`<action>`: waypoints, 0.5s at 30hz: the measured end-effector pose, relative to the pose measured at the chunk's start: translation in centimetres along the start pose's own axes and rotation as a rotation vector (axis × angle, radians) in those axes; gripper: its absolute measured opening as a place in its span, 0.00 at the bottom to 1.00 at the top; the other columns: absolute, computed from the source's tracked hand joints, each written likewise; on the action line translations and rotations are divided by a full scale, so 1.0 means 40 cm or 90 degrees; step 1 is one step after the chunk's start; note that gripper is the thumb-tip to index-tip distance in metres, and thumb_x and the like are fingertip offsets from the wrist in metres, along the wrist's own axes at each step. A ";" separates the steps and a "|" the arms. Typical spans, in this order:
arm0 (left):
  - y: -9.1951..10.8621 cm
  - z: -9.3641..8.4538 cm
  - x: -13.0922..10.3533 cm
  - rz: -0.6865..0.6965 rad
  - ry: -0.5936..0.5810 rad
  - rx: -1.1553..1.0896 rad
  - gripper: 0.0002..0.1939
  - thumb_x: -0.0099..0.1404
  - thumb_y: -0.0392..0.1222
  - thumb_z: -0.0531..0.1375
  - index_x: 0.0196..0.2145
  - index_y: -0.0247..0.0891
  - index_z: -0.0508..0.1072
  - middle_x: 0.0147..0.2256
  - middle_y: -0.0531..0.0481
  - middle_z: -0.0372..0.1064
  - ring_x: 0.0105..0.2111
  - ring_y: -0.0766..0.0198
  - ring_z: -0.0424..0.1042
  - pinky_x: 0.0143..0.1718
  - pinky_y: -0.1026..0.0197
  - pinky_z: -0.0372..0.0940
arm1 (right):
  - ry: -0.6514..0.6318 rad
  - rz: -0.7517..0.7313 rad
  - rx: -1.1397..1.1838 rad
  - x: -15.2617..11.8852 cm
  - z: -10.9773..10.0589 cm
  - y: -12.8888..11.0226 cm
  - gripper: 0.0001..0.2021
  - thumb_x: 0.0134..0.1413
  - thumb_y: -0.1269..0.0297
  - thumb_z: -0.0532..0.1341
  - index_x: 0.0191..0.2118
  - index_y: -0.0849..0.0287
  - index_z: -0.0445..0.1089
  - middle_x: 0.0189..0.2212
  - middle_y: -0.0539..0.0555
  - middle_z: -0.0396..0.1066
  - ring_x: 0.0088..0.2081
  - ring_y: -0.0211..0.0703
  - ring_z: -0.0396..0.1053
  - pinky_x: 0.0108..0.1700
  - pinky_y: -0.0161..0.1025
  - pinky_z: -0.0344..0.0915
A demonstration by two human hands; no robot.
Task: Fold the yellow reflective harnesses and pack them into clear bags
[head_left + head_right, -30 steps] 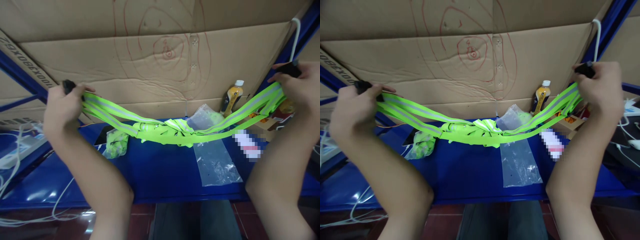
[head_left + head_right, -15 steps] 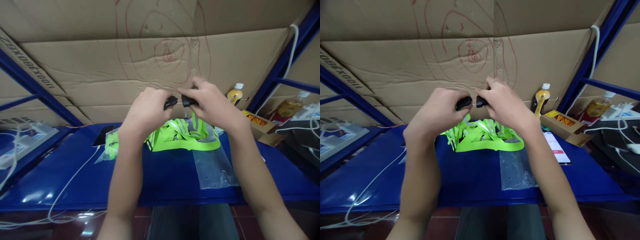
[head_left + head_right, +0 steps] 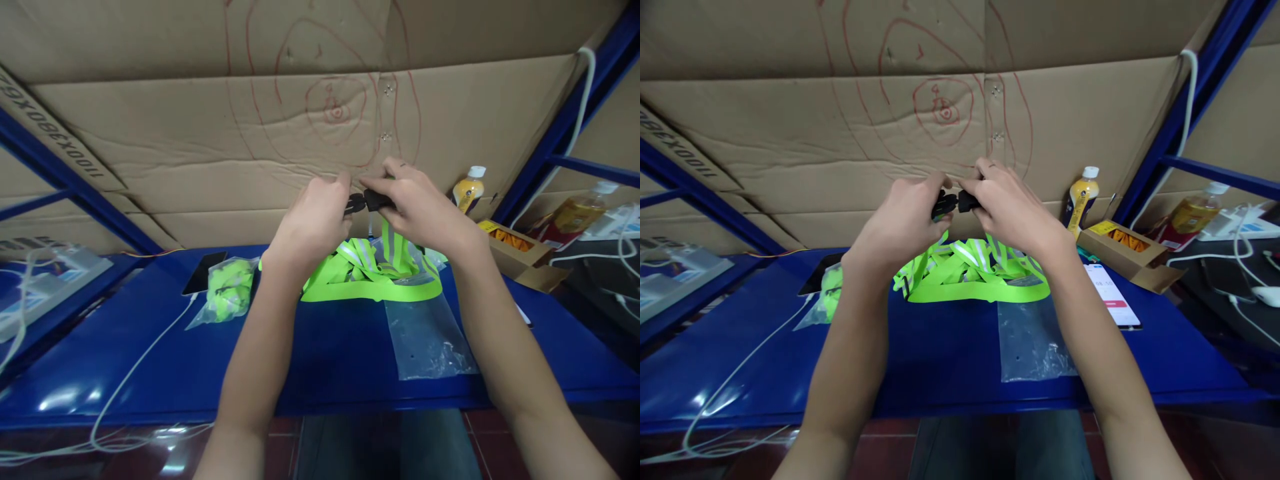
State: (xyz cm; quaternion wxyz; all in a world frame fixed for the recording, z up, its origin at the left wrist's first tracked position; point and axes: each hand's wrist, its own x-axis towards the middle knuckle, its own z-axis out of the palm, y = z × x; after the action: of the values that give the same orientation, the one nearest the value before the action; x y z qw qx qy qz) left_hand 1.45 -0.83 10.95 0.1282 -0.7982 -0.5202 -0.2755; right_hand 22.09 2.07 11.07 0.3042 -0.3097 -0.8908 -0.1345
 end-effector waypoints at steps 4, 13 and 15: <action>-0.011 0.008 -0.001 0.018 0.007 0.004 0.21 0.64 0.31 0.61 0.55 0.42 0.73 0.46 0.41 0.79 0.51 0.45 0.78 0.54 0.45 0.72 | -0.007 0.005 0.004 -0.001 0.002 0.003 0.24 0.63 0.77 0.55 0.61 0.57 0.75 0.46 0.61 0.70 0.49 0.57 0.68 0.52 0.50 0.62; 0.041 0.004 0.007 -0.005 -0.036 0.002 0.21 0.64 0.28 0.62 0.54 0.39 0.71 0.45 0.37 0.79 0.49 0.42 0.80 0.50 0.45 0.73 | -0.048 0.023 -0.062 0.012 0.019 -0.048 0.17 0.65 0.79 0.53 0.52 0.64 0.75 0.50 0.67 0.71 0.52 0.60 0.68 0.54 0.53 0.63; 0.052 0.005 0.008 -0.001 -0.044 -0.008 0.23 0.64 0.30 0.64 0.56 0.39 0.68 0.45 0.37 0.79 0.49 0.42 0.80 0.49 0.46 0.73 | -0.052 0.020 -0.065 0.014 0.027 -0.051 0.16 0.63 0.79 0.52 0.49 0.65 0.75 0.51 0.68 0.71 0.51 0.60 0.69 0.55 0.54 0.63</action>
State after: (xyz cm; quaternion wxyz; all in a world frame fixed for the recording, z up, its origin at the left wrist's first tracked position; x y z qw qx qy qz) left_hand 3.50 -1.38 11.15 0.1048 -0.8076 -0.5233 -0.2509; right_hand 19.96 1.22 10.48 0.2533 -0.3443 -0.8894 -0.1622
